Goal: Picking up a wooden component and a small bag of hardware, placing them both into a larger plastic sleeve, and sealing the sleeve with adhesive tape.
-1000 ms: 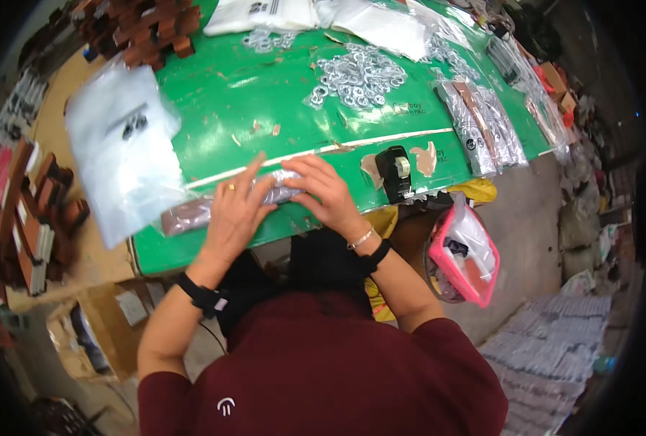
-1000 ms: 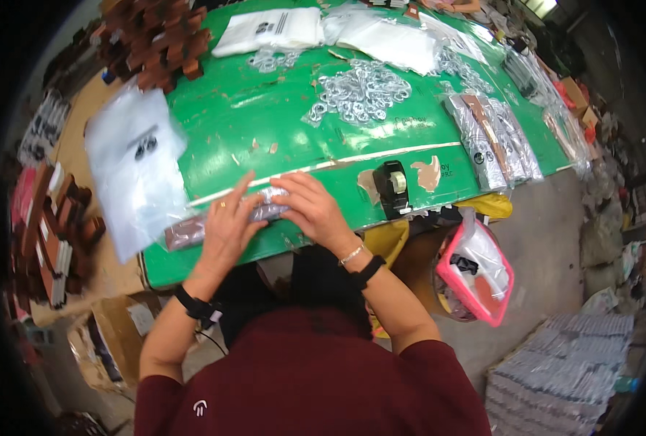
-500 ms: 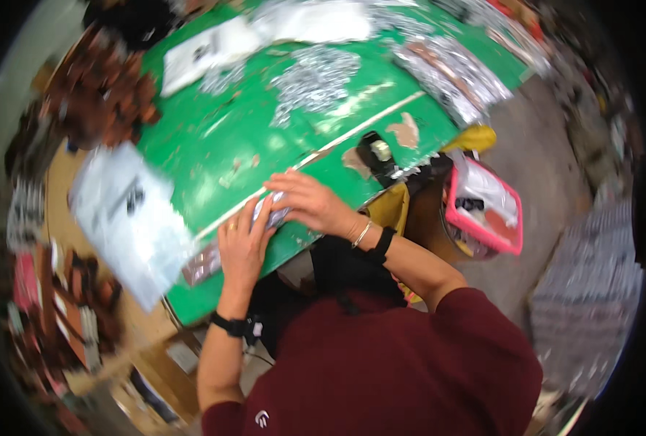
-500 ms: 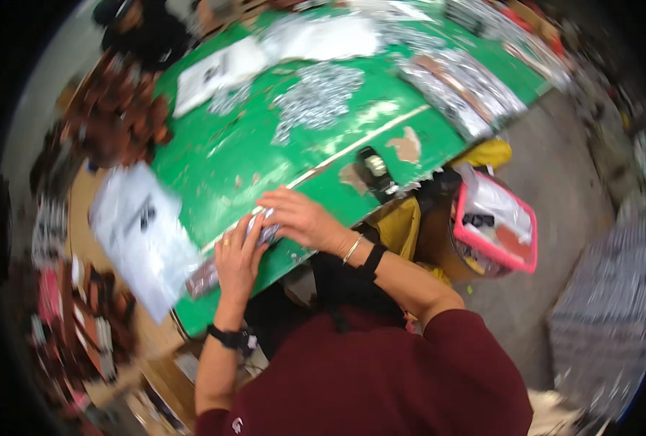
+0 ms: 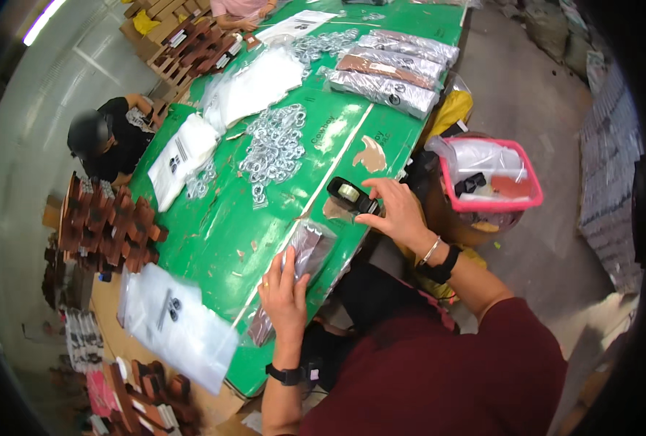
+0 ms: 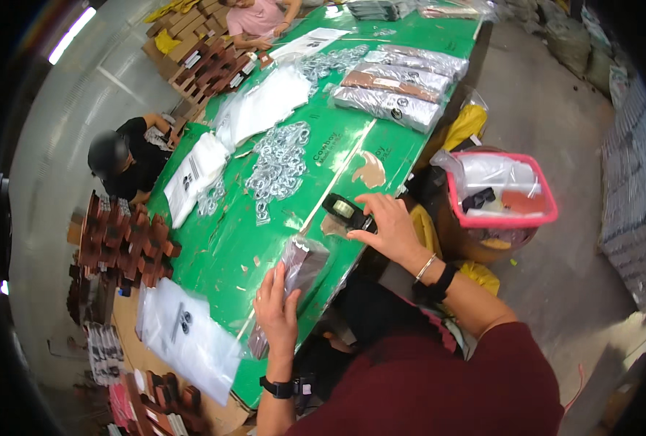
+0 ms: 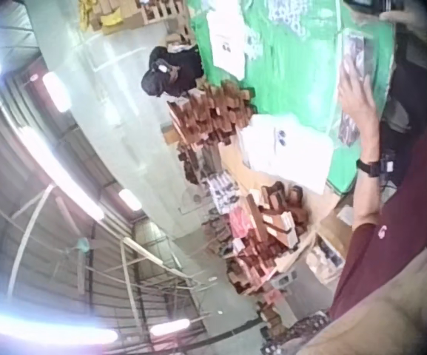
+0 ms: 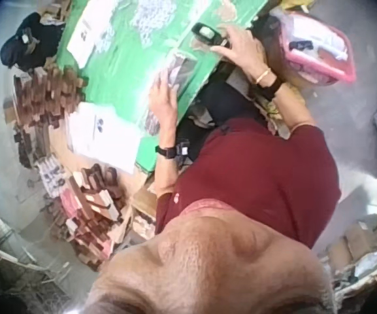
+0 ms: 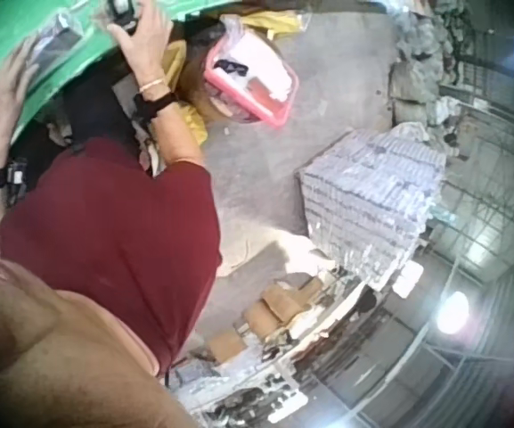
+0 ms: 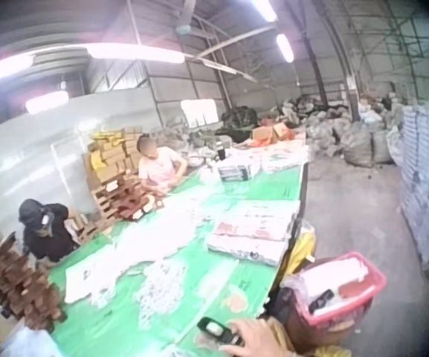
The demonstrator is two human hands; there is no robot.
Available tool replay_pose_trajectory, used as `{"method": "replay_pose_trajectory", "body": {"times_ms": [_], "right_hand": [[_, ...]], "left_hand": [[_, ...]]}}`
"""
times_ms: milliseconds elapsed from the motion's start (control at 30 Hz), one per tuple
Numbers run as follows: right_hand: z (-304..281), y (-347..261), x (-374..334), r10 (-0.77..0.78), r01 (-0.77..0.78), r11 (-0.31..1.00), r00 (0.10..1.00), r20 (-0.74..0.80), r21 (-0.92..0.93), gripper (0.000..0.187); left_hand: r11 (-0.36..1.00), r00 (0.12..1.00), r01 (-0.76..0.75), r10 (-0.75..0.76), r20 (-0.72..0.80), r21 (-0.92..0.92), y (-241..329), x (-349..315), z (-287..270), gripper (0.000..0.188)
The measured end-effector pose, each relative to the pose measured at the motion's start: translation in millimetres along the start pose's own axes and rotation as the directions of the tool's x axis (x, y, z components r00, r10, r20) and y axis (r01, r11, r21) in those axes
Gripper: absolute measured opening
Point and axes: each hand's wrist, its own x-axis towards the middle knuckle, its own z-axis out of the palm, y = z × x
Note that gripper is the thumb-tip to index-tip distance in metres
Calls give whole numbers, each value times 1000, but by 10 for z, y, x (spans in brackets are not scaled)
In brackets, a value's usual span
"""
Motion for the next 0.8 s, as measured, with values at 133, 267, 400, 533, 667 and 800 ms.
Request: {"method": "replay_pose_trajectory", "body": {"times_ms": [133, 267, 400, 533, 667, 800], "right_hand": [[-5, -27, 88, 6, -9, 997, 999, -41, -70, 60], [121, -39, 179, 68, -66, 997, 996, -54, 36, 49], [177, 20, 181, 112, -97, 985, 988, -105, 141, 40], [62, -160, 154, 135, -126, 988, 985, -105, 92, 34], [-207, -268, 144, 229, -227, 959, 973, 5, 170, 31], [-345, -1, -282, 333, -370, 761, 928, 167, 533, 30]], "left_hand": [[989, 999, -32, 37, 31, -145, 145, 369, 70, 58], [974, 999, -42, 33, -43, -221, 337, 585, 167, 57], [977, 999, -24, 17, -36, -211, 455, 664, 293, 55], [989, 1000, 10, -12, -17, -145, 480, 650, 350, 55], [996, 994, -50, 43, -99, -71, 413, 663, 385, 59], [996, 993, -63, 56, -100, -66, 352, 590, 364, 60]]}}
